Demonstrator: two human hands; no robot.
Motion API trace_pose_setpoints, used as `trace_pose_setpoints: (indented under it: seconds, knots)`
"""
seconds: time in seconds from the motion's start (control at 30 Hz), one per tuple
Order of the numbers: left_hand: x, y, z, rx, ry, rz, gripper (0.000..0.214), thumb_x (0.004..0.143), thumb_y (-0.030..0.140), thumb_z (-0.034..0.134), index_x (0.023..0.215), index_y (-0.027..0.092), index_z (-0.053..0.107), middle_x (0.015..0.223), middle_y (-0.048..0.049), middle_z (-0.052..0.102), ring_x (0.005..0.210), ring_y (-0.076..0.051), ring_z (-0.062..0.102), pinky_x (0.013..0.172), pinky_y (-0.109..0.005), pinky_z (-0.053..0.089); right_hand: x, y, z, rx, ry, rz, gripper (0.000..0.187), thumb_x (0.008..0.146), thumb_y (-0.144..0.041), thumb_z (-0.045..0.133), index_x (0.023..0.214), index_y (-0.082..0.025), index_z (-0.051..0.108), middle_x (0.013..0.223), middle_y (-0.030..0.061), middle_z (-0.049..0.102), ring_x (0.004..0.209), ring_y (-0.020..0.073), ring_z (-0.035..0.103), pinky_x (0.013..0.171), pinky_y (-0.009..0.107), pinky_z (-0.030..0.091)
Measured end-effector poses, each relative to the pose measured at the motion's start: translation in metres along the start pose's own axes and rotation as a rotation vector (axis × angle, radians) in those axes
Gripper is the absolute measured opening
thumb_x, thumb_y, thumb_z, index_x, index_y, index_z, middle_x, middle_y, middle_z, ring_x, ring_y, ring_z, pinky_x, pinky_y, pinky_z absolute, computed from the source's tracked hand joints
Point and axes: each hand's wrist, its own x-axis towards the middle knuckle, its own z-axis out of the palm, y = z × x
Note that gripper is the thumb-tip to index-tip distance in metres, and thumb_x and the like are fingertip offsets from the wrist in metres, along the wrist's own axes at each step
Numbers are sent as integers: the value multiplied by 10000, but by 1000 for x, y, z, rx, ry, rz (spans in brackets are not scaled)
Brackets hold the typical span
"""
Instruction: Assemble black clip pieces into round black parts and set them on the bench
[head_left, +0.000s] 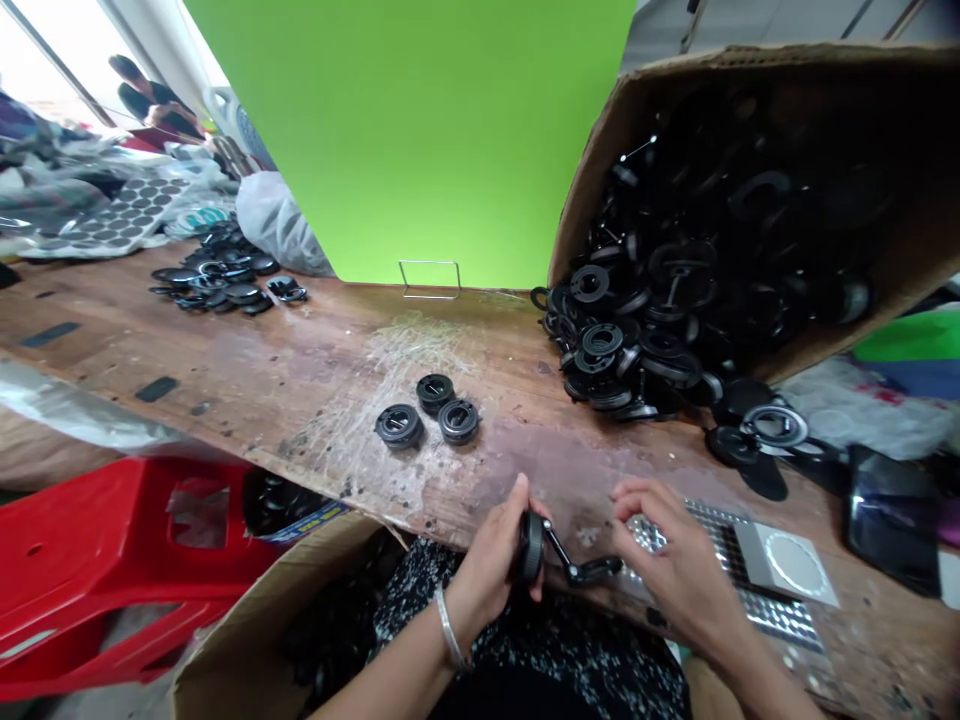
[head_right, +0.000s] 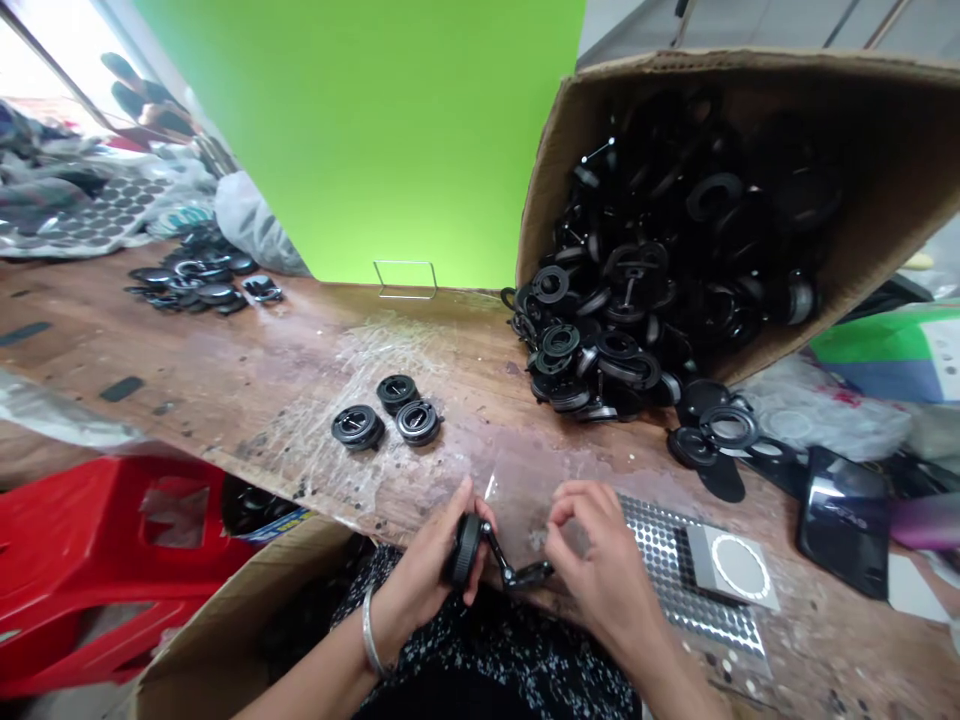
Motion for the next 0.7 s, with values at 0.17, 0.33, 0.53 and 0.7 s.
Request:
trace_pose_setpoints:
  seconds: [0.17, 0.33, 0.53, 0.7]
  knots:
    - [-4, -1, 8, 86, 30, 11, 605, 781, 759, 459, 791, 169, 593, 509, 18, 510, 393, -124, 497, 287, -180, 374, 13, -39, 18, 135, -42, -63, 133, 820, -120, 536, 730, -217, 514, 929, 28, 588, 971, 193, 521, 864, 327, 409]
    - [-7, 0, 9, 89, 61, 6, 595, 768, 756, 483, 768, 171, 591, 499, 45, 458, 373, -98, 438, 290, -178, 377, 13, -39, 32, 134, -45, -66, 132, 798, -108, 544, 727, -215, 513, 885, 33, 593, 909, 202, 529, 812, 339, 422]
    - [-7, 2, 6, 119, 42, 4, 626, 771, 762, 468, 802, 158, 629, 514, 40, 468, 371, -96, 429, 278, -180, 372, 12, -41, 29, 173, -80, 12, 133, 801, -139, 538, 702, -217, 497, 856, 30, 582, 883, 199, 531, 784, 326, 427]
    - [-6, 2, 6, 110, 46, 10, 609, 783, 750, 465, 786, 160, 618, 513, 43, 466, 369, -94, 424, 279, -181, 372, 13, -40, 28, 181, -84, 46, 124, 803, -144, 544, 706, -217, 514, 864, 25, 586, 895, 193, 535, 803, 318, 423]
